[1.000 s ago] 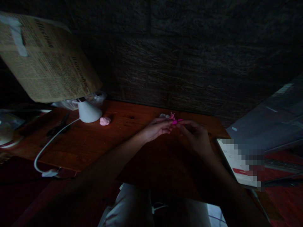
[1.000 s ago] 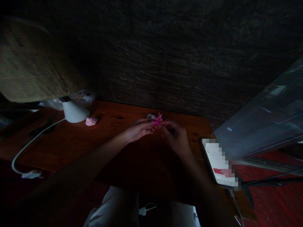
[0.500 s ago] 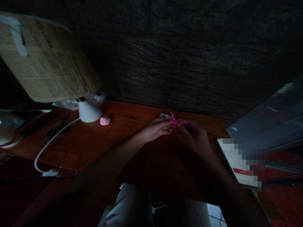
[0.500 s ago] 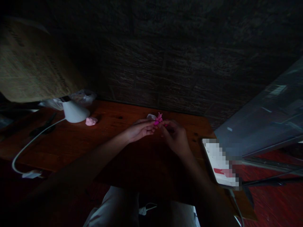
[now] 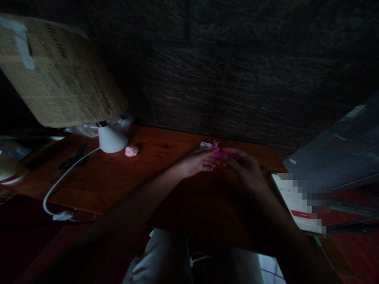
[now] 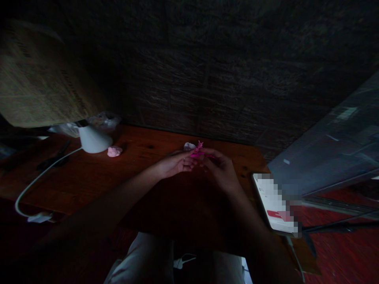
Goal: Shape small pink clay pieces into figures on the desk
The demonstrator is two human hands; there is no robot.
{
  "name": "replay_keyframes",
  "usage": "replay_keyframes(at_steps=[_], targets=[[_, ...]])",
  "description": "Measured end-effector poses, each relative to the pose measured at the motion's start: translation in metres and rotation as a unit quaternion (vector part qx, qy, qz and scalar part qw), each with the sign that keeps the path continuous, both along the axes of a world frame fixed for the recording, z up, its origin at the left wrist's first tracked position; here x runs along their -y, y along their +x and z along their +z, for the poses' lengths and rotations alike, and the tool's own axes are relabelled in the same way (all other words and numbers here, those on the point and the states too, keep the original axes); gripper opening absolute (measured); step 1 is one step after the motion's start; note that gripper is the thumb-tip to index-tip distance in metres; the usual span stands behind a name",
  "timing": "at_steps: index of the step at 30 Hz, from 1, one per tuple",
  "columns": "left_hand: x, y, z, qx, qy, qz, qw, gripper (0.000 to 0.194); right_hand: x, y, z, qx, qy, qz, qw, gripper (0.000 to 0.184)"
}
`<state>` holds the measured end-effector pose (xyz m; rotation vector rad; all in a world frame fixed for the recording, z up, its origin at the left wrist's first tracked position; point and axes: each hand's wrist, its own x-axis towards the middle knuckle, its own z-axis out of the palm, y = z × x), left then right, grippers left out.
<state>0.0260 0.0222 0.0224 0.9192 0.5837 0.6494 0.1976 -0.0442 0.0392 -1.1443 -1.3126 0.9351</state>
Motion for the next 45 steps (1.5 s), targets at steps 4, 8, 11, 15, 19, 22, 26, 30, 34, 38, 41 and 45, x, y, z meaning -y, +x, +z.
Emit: replay_keyframes(at_steps=[4, 8, 11, 15, 19, 22, 26, 30, 34, 38, 41, 45], targets=[[-0.0011, -0.0007, -0.0012, -0.007, 0.058, 0.04, 0.997, 0.045, -0.0028, 0.0035, -0.0015, -0.069, -0.044, -0.019, 0.996, 0.031], [-0.0012, -0.0005, -0.0021, 0.0, 0.115, 0.069, 0.991, 0.045, -0.0054, 0.0048, -0.0037, -0.073, -0.063, -0.027, 0.995, 0.032], [-0.0002, 0.0006, -0.003, -0.015, 0.14, 0.056, 0.988, 0.045, -0.0054, 0.0043, -0.0037, -0.048, -0.052, -0.022, 0.997, 0.032], [0.0004, 0.0021, -0.0044, -0.023, 0.159, 0.062, 0.985, 0.041, -0.0032, 0.003, -0.0029, -0.048, -0.046, -0.008, 0.998, 0.033], [-0.001, 0.0022, -0.0054, -0.008, 0.127, 0.068, 0.99, 0.047, -0.0012, 0.0015, -0.003, -0.045, -0.03, -0.001, 0.999, 0.038], [-0.001, 0.0017, -0.0047, 0.004, 0.102, 0.052, 0.993, 0.049, -0.0011, -0.0001, -0.0018, -0.032, -0.002, -0.011, 0.999, 0.033], [0.0005, 0.0008, -0.0026, 0.003, 0.086, 0.015, 0.996, 0.05, -0.0021, -0.0015, 0.0002, -0.04, 0.019, -0.017, 0.999, 0.027], [0.0001, 0.0006, -0.0035, 0.016, 0.071, 0.003, 0.997, 0.047, -0.0014, -0.001, -0.0001, -0.035, 0.022, -0.012, 0.999, 0.028], [-0.0002, 0.0017, -0.0058, 0.039, 0.08, -0.005, 0.996, 0.042, 0.0009, -0.0024, 0.0005, -0.034, 0.031, 0.002, 0.999, 0.029], [0.002, 0.0024, -0.0054, 0.056, 0.1, -0.021, 0.993, 0.038, 0.0024, -0.0048, 0.0017, -0.04, 0.044, 0.017, 0.998, 0.026], [0.0039, 0.0016, -0.0024, 0.052, 0.076, -0.029, 0.995, 0.04, 0.0025, -0.0048, 0.0005, -0.036, 0.058, 0.001, 0.998, 0.026], [0.0052, 0.0017, 0.0007, 0.061, 0.075, 0.013, 0.995, 0.044, 0.0033, -0.0044, -0.002, 0.028, 0.096, -0.026, 0.995, 0.023]])
